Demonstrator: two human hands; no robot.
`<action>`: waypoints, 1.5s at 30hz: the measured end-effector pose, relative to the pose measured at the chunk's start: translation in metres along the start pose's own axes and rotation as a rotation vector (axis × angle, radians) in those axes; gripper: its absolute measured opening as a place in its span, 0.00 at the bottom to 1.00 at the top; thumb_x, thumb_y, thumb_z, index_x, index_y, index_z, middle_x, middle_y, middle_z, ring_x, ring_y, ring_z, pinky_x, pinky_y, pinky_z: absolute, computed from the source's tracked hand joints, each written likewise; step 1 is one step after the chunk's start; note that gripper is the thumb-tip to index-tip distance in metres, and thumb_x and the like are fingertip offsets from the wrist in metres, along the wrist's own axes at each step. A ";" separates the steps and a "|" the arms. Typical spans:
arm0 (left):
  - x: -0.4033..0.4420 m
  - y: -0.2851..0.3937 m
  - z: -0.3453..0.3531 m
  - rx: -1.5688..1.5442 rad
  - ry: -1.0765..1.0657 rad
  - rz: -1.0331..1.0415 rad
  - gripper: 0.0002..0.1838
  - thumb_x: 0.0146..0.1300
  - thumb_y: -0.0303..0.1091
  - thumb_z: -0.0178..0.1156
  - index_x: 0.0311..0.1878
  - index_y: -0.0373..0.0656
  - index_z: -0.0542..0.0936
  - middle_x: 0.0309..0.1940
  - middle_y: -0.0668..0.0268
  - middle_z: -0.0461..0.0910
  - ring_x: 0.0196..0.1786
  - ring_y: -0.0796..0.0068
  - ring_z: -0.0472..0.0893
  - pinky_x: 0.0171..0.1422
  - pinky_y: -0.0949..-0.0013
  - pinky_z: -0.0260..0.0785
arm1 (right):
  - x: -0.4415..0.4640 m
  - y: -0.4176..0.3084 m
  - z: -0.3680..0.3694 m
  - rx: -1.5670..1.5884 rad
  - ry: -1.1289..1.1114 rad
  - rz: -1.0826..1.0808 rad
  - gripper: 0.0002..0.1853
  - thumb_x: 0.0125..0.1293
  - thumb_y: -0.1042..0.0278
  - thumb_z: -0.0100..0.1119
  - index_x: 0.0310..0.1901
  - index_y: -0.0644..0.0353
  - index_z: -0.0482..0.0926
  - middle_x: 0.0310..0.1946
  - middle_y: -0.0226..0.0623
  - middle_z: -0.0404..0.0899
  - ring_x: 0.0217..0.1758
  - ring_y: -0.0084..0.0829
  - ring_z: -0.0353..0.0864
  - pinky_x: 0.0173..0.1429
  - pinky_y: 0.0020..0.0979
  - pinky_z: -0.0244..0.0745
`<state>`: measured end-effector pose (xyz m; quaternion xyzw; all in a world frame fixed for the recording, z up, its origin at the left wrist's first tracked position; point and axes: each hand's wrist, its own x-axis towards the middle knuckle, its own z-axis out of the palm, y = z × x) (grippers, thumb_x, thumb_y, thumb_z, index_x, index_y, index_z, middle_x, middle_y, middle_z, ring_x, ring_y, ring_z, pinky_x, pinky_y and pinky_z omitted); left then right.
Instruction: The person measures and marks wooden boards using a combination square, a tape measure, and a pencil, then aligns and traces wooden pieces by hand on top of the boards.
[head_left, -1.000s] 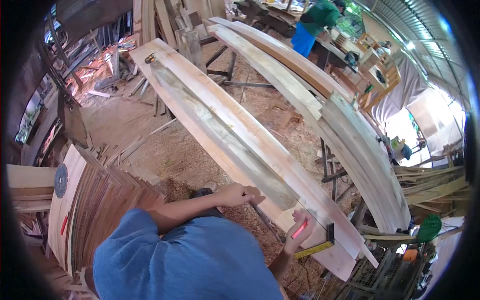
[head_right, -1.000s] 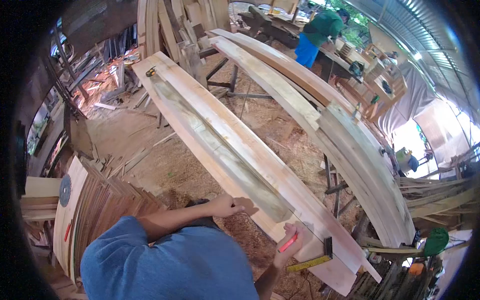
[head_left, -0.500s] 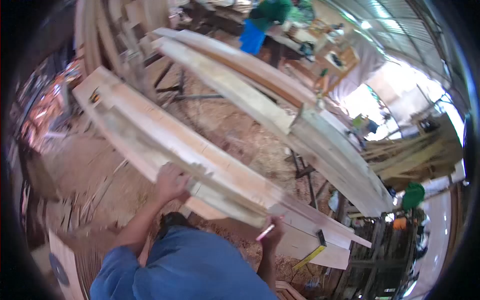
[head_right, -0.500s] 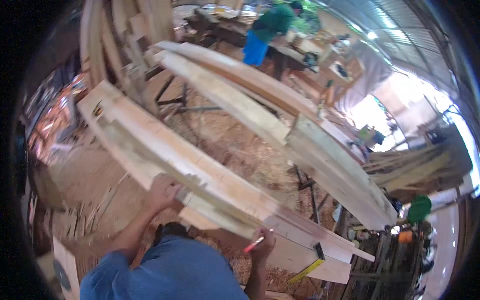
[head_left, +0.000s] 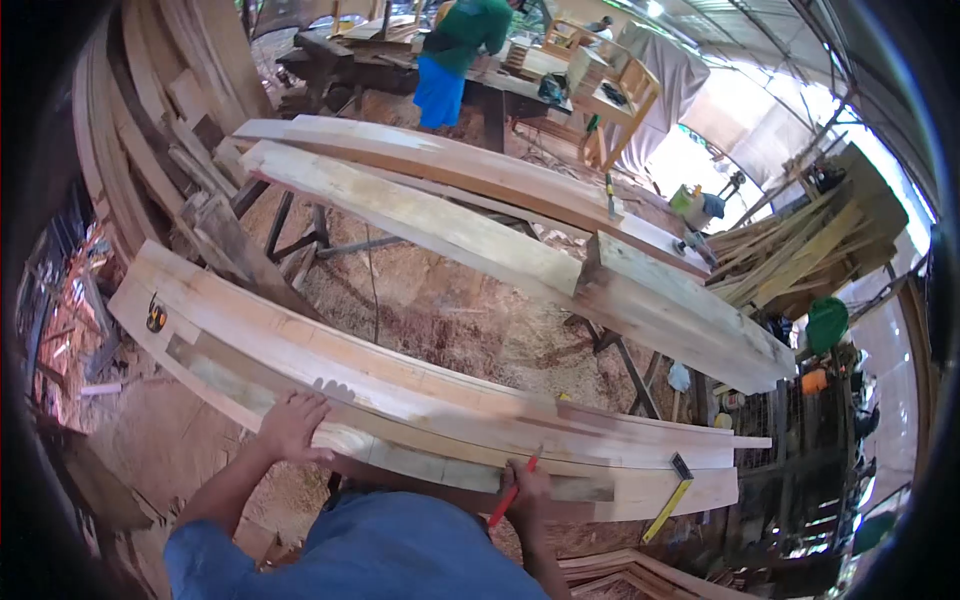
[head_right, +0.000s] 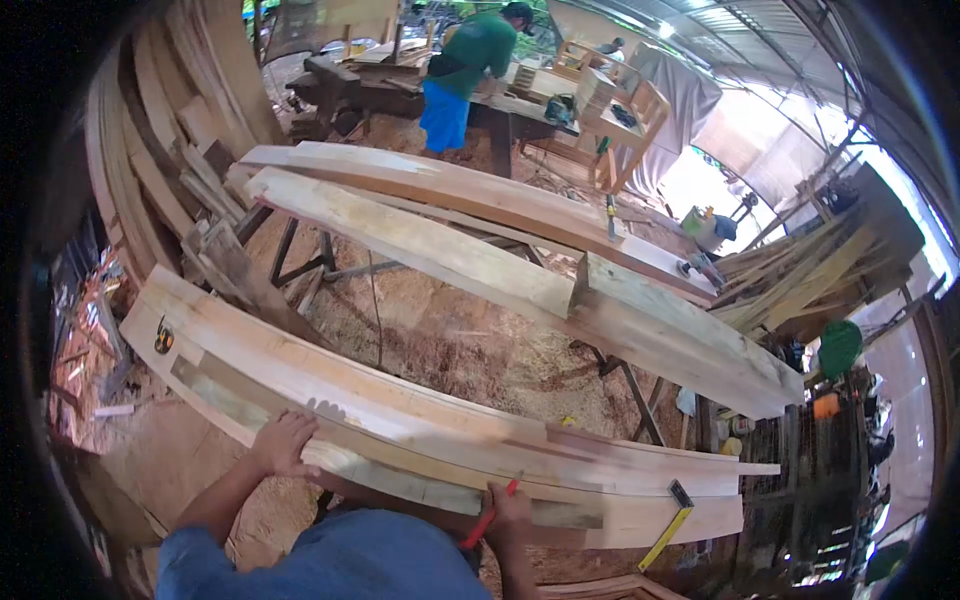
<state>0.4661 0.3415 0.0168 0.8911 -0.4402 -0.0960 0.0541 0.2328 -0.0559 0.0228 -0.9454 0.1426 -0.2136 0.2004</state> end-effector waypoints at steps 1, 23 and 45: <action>0.002 -0.006 0.012 0.042 0.074 0.009 0.54 0.54 0.82 0.55 0.65 0.38 0.77 0.63 0.49 0.78 0.68 0.51 0.74 0.75 0.44 0.58 | 0.004 0.002 0.003 0.055 -0.034 0.025 0.10 0.63 0.65 0.71 0.43 0.58 0.85 0.30 0.44 0.84 0.33 0.49 0.83 0.40 0.44 0.76; -0.017 -0.066 0.015 0.094 0.118 -0.058 0.52 0.36 0.86 0.62 0.37 0.37 0.82 0.38 0.53 0.81 0.46 0.49 0.80 0.61 0.52 0.67 | 0.045 -0.010 0.028 -0.038 -0.747 -0.228 0.28 0.55 0.53 0.74 0.54 0.56 0.77 0.30 0.47 0.83 0.37 0.55 0.85 0.40 0.52 0.77; 0.106 -0.017 0.002 0.140 0.156 -0.064 0.54 0.45 0.88 0.56 0.45 0.37 0.83 0.43 0.51 0.81 0.52 0.52 0.79 0.63 0.55 0.66 | 0.106 0.056 0.022 -0.167 -0.525 -0.071 0.21 0.51 0.62 0.68 0.49 0.50 0.81 0.32 0.46 0.84 0.40 0.52 0.85 0.43 0.53 0.77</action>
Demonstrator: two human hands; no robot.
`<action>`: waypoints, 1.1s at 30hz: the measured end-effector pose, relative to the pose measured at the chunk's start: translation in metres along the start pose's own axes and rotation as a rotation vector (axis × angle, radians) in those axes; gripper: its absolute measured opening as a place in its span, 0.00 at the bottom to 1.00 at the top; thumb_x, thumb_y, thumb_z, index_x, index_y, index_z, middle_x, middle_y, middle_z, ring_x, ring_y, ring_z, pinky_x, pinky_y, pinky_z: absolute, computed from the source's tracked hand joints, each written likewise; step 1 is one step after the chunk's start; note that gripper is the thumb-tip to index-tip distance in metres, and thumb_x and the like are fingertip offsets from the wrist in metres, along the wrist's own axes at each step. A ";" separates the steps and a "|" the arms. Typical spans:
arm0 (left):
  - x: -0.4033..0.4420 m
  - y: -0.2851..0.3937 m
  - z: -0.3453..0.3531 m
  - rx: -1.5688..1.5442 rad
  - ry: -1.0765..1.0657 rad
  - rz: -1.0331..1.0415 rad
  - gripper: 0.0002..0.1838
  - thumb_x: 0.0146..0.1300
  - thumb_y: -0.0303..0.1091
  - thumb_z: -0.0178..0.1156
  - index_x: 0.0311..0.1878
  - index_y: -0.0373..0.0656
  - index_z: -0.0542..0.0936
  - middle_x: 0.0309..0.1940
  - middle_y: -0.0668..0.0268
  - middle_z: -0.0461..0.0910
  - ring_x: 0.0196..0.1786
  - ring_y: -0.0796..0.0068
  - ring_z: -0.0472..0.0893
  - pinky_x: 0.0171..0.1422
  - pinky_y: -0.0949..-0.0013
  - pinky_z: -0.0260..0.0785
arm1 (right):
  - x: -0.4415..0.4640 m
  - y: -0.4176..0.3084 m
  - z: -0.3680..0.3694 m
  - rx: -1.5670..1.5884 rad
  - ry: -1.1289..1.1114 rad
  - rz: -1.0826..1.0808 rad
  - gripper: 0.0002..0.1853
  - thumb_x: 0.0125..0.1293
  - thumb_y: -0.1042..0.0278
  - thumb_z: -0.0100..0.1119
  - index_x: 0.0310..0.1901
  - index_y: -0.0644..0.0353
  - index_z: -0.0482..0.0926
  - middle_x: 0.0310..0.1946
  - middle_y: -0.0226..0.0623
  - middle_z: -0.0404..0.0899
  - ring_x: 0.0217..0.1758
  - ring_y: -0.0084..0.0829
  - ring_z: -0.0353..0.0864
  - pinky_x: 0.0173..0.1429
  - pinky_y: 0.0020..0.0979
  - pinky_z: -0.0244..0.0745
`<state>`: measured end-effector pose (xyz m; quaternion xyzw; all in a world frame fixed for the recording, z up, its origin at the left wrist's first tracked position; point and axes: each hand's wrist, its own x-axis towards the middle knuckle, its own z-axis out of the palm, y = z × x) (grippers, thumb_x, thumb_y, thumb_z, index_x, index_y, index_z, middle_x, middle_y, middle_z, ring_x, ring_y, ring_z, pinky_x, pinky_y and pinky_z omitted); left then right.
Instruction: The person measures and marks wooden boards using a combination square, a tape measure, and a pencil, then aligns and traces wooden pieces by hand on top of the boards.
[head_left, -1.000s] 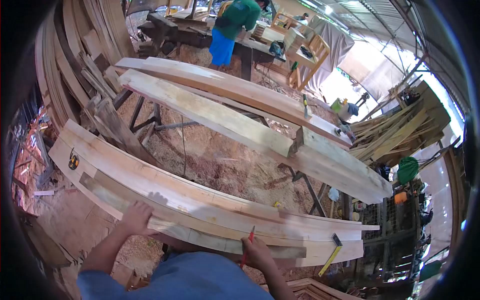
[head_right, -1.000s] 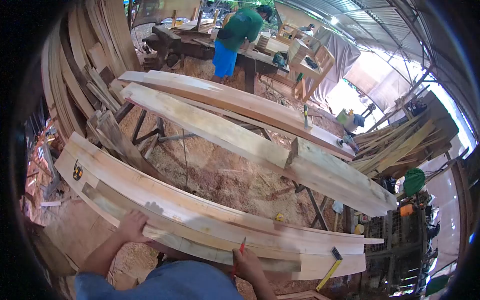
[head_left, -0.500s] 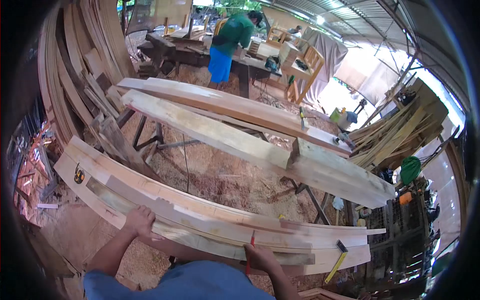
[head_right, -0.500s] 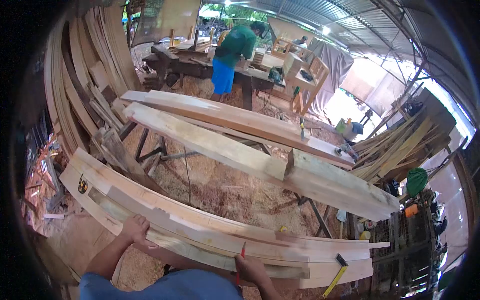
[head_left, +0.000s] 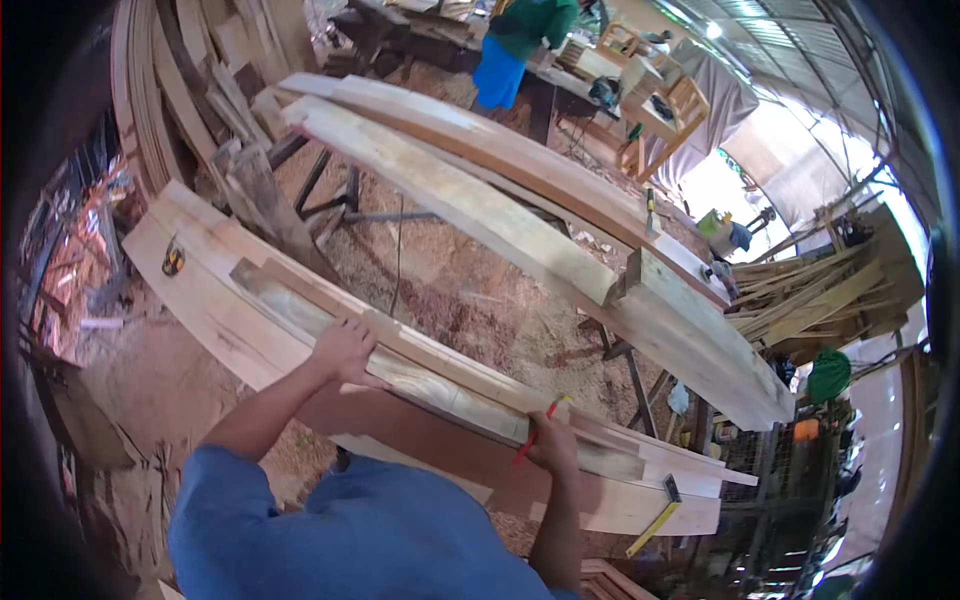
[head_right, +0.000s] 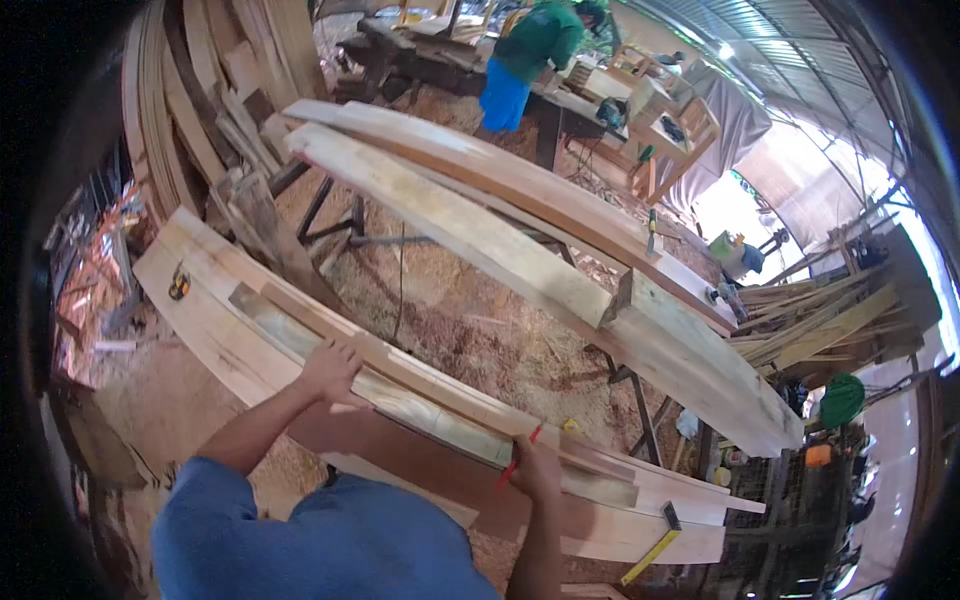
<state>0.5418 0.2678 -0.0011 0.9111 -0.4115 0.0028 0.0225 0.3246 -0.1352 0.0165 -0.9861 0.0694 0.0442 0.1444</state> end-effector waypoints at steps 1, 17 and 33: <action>-0.003 0.000 0.004 -0.010 0.056 0.010 0.54 0.44 0.88 0.56 0.44 0.37 0.83 0.43 0.51 0.81 0.52 0.52 0.79 0.63 0.55 0.66 | 0.000 0.001 0.004 -0.010 -0.012 0.009 0.24 0.48 0.60 0.71 0.50 0.50 0.81 0.34 0.45 0.84 0.42 0.52 0.85 0.45 0.51 0.77; -0.006 0.005 0.004 -0.023 0.197 -0.017 0.51 0.41 0.86 0.61 0.43 0.38 0.82 0.44 0.54 0.80 0.53 0.56 0.78 0.62 0.58 0.65 | -0.002 -0.005 0.011 -0.004 0.075 0.000 0.40 0.34 0.54 0.84 0.55 0.49 0.81 0.34 0.36 0.81 0.44 0.46 0.82 0.49 0.46 0.73; -0.005 0.007 0.007 -0.031 0.131 -0.024 0.51 0.41 0.85 0.62 0.42 0.38 0.84 0.45 0.55 0.81 0.53 0.55 0.78 0.64 0.55 0.65 | -0.008 -0.002 0.024 0.036 0.135 0.053 0.38 0.37 0.55 0.83 0.56 0.48 0.81 0.35 0.37 0.81 0.46 0.45 0.81 0.52 0.46 0.75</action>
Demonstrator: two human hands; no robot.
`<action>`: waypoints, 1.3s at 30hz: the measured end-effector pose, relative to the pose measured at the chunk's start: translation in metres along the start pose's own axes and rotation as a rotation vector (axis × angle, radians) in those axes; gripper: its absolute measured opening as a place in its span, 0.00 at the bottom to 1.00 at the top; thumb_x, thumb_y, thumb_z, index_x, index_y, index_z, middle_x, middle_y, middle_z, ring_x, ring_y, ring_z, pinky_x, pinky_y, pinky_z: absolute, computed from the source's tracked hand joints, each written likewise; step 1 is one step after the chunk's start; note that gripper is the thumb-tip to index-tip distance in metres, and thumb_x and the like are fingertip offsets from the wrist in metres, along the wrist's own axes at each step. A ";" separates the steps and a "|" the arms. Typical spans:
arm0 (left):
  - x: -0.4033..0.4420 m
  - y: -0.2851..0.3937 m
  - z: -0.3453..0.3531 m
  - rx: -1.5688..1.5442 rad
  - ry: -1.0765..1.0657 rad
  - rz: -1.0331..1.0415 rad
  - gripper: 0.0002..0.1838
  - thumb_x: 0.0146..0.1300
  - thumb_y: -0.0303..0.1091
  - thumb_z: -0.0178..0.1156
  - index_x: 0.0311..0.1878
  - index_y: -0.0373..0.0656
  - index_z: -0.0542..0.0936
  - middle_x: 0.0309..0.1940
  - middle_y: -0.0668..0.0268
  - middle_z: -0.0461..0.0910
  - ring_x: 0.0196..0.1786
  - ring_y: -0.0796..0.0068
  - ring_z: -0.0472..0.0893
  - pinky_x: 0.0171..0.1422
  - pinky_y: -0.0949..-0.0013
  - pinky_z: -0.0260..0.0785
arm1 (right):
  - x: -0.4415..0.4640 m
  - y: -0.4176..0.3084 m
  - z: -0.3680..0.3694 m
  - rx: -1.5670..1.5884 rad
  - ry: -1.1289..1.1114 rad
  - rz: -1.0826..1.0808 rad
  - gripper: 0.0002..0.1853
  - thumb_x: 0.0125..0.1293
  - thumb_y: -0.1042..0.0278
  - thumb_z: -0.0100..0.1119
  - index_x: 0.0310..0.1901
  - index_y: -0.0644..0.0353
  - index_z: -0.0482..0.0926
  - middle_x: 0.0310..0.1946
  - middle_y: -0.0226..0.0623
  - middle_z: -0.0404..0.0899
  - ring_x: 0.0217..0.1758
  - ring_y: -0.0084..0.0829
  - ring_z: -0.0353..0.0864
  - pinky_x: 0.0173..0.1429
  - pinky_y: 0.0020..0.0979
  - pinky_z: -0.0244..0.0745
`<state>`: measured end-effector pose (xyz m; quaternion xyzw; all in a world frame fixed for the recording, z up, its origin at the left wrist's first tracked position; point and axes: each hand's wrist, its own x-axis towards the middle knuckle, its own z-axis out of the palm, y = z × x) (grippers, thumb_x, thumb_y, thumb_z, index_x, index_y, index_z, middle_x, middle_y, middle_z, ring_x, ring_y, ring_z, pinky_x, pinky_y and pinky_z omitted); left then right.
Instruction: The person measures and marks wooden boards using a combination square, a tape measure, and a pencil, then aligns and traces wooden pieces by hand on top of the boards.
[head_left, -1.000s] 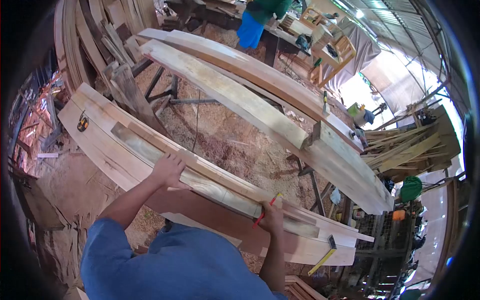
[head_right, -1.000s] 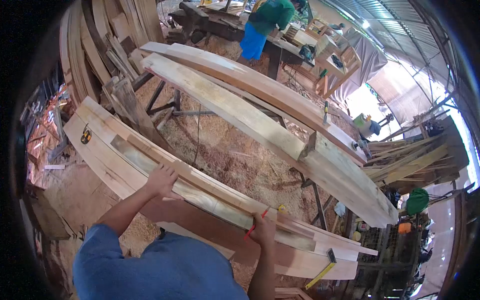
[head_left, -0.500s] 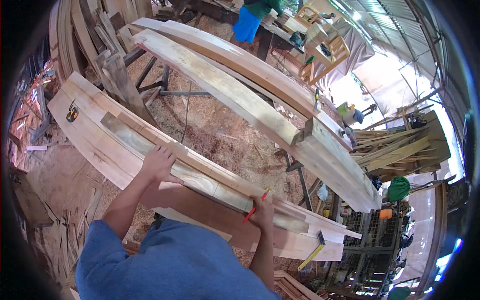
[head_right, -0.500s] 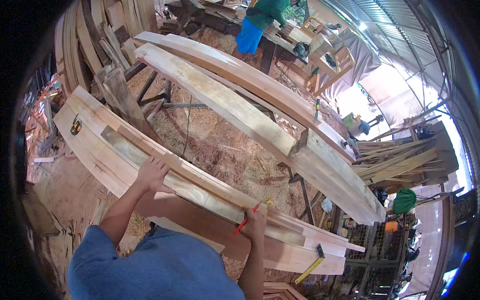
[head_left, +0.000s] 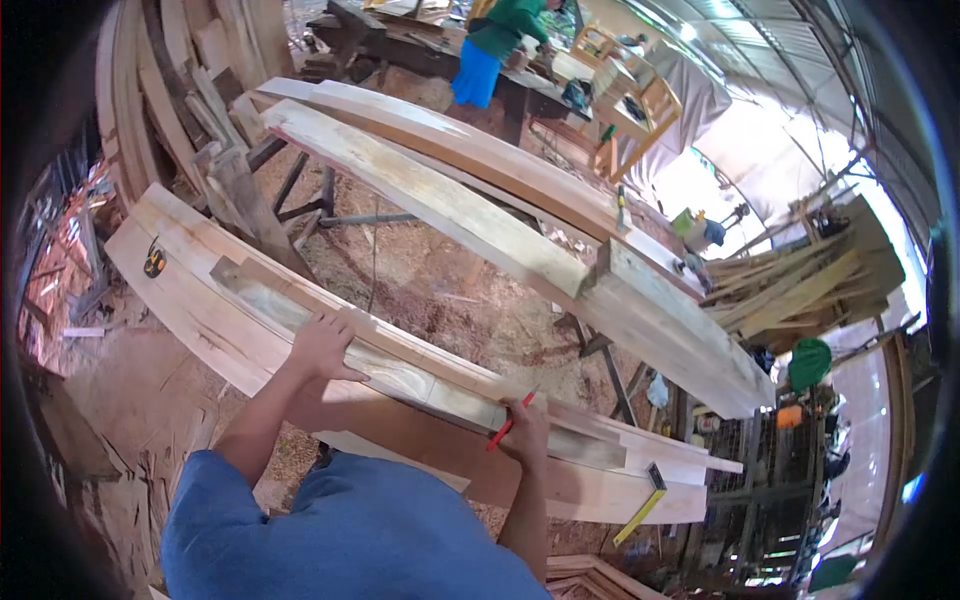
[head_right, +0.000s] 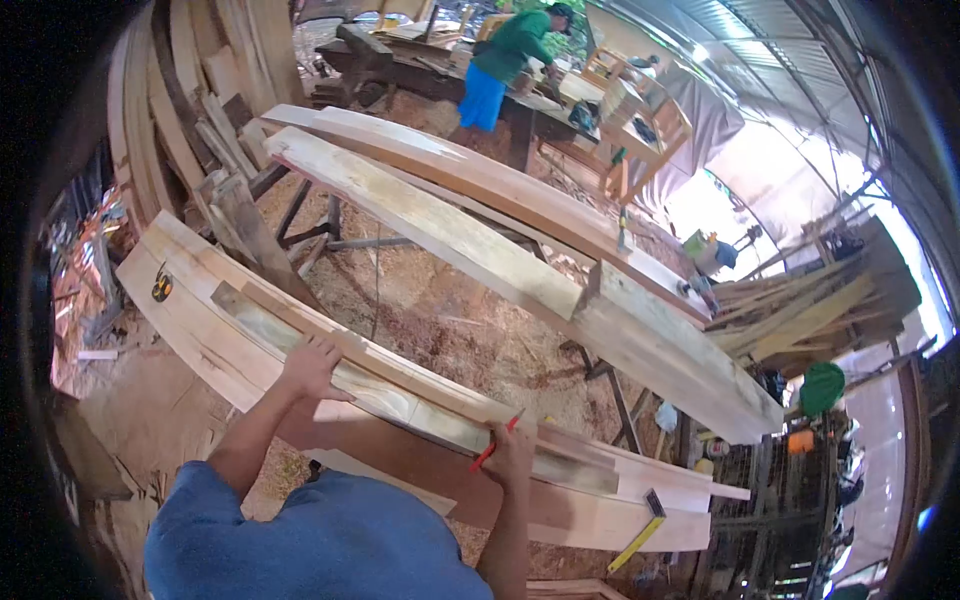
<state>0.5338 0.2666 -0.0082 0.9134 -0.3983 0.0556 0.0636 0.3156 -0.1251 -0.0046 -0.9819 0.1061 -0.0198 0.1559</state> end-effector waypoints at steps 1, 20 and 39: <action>-0.001 -0.002 0.001 -0.005 0.036 0.008 0.51 0.41 0.85 0.62 0.43 0.38 0.84 0.45 0.55 0.81 0.53 0.55 0.78 0.64 0.55 0.65 | 0.001 0.006 0.005 0.003 -0.011 -0.008 0.36 0.38 0.55 0.81 0.55 0.48 0.81 0.35 0.37 0.81 0.45 0.45 0.81 0.51 0.47 0.74; -0.001 -0.001 0.002 0.005 0.029 -0.025 0.50 0.41 0.84 0.63 0.44 0.39 0.82 0.44 0.57 0.79 0.53 0.56 0.77 0.61 0.57 0.65 | 0.001 -0.002 -0.004 -0.023 0.025 -0.039 0.38 0.35 0.57 0.84 0.55 0.47 0.81 0.35 0.35 0.81 0.47 0.46 0.80 0.55 0.46 0.71; -0.005 0.001 0.001 -0.054 0.059 -0.016 0.49 0.46 0.85 0.58 0.41 0.38 0.81 0.44 0.55 0.80 0.53 0.55 0.78 0.61 0.55 0.68 | 0.001 0.005 0.001 0.036 0.040 -0.078 0.41 0.33 0.40 0.87 0.48 0.55 0.81 0.31 0.36 0.81 0.38 0.45 0.83 0.43 0.44 0.76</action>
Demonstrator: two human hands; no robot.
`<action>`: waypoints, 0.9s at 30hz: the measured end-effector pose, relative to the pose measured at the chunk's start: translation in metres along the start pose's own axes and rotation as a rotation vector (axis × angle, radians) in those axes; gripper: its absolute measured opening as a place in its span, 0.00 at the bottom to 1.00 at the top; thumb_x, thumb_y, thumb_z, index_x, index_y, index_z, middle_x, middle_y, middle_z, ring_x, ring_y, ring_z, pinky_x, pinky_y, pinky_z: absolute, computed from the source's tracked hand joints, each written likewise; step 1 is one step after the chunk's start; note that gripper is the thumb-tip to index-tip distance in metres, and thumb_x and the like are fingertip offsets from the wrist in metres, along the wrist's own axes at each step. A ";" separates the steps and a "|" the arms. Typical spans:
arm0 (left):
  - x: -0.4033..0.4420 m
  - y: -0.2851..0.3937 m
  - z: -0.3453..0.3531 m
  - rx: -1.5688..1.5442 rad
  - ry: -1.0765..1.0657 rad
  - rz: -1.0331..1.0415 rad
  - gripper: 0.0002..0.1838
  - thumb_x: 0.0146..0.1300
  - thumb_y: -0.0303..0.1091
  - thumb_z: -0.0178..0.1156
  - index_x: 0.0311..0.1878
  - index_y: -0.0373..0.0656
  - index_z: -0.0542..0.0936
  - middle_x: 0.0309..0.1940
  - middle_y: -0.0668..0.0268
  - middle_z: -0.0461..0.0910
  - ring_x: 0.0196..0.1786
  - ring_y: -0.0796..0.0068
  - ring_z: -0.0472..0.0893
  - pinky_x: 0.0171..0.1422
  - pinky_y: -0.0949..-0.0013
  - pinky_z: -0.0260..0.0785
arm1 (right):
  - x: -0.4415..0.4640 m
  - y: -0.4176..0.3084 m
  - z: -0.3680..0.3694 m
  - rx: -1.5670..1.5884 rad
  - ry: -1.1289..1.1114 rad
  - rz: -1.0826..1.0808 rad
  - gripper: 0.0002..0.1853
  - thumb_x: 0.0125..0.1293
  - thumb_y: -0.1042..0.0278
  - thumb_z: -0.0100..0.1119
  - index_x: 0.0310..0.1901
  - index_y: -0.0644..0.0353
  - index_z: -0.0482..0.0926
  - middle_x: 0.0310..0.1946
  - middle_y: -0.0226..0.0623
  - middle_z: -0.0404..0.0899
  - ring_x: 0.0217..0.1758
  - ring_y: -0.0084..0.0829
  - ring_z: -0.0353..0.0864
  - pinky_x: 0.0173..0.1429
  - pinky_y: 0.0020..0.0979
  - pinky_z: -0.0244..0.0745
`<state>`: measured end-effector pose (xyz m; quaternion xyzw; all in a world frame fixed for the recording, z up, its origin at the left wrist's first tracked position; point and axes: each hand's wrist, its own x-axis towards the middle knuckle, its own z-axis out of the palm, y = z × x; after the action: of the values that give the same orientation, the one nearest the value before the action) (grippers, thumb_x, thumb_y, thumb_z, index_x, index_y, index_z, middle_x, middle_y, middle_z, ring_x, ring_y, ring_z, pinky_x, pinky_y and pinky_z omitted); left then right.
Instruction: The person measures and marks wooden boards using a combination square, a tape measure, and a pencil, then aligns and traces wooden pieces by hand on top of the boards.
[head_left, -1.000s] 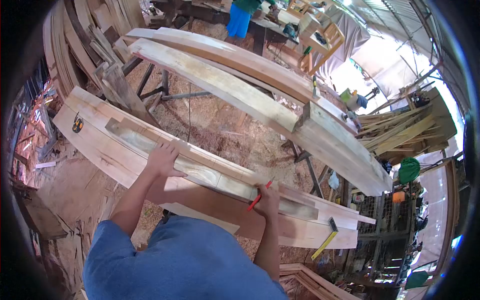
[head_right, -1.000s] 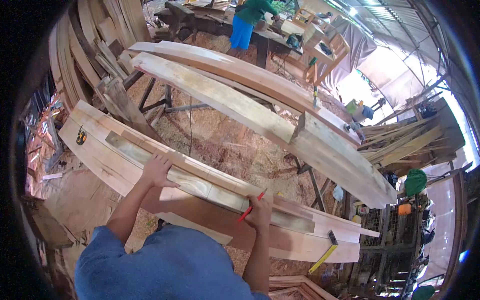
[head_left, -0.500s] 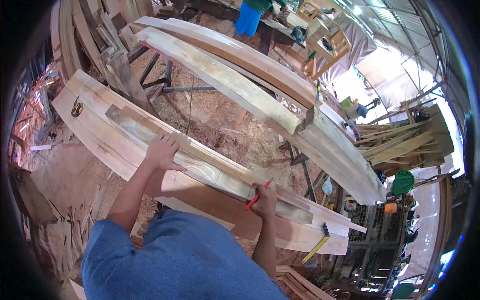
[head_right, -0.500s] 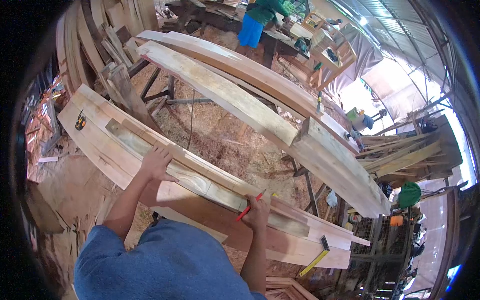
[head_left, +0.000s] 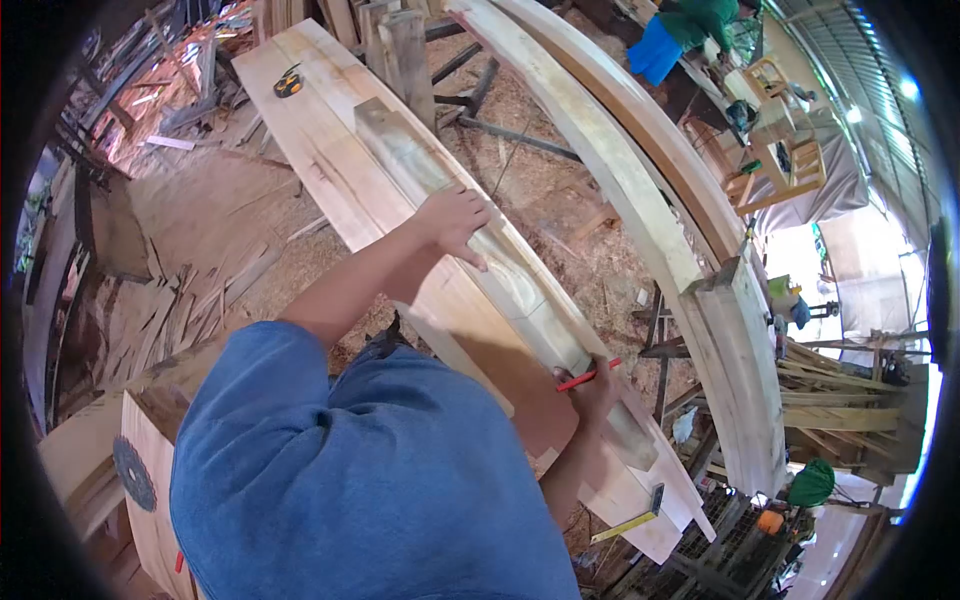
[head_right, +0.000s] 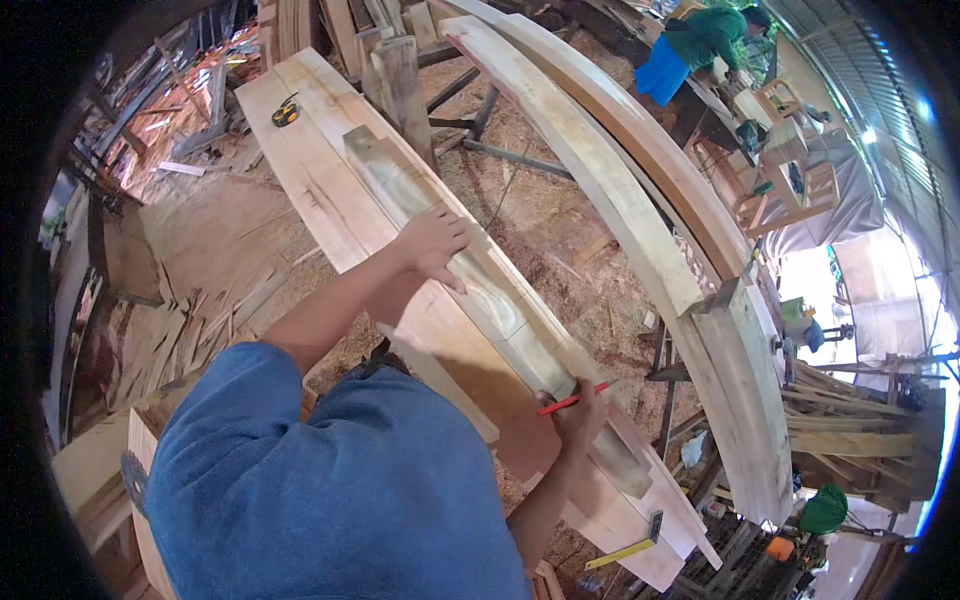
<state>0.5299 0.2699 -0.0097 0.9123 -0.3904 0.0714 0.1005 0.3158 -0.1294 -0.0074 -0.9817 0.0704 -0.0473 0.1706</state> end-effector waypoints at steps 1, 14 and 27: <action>0.001 0.000 -0.003 0.010 -0.001 -0.004 0.49 0.46 0.85 0.57 0.42 0.38 0.81 0.44 0.55 0.80 0.54 0.55 0.78 0.61 0.56 0.69 | 0.002 0.002 0.000 0.010 -0.007 -0.001 0.41 0.33 0.40 0.87 0.48 0.55 0.82 0.30 0.36 0.81 0.38 0.45 0.84 0.43 0.44 0.76; 0.006 -0.005 0.009 0.046 0.000 0.006 0.51 0.45 0.86 0.59 0.48 0.41 0.82 0.44 0.55 0.82 0.52 0.51 0.80 0.57 0.53 0.71 | 0.028 0.013 -0.018 0.006 -0.263 -0.089 0.46 0.32 0.37 0.84 0.54 0.59 0.83 0.34 0.47 0.85 0.42 0.51 0.86 0.47 0.47 0.79; 0.004 -0.002 0.017 0.013 0.094 0.022 0.49 0.43 0.86 0.60 0.40 0.41 0.80 0.42 0.55 0.80 0.49 0.50 0.79 0.55 0.52 0.71 | 0.016 0.007 -0.027 -0.051 -0.288 -0.084 0.46 0.38 0.43 0.84 0.60 0.55 0.79 0.44 0.52 0.86 0.52 0.53 0.86 0.55 0.48 0.80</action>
<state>0.5349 0.2645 -0.0253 0.9043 -0.3948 0.1177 0.1117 0.3276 -0.1471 0.0163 -0.9844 0.0054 0.0889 0.1518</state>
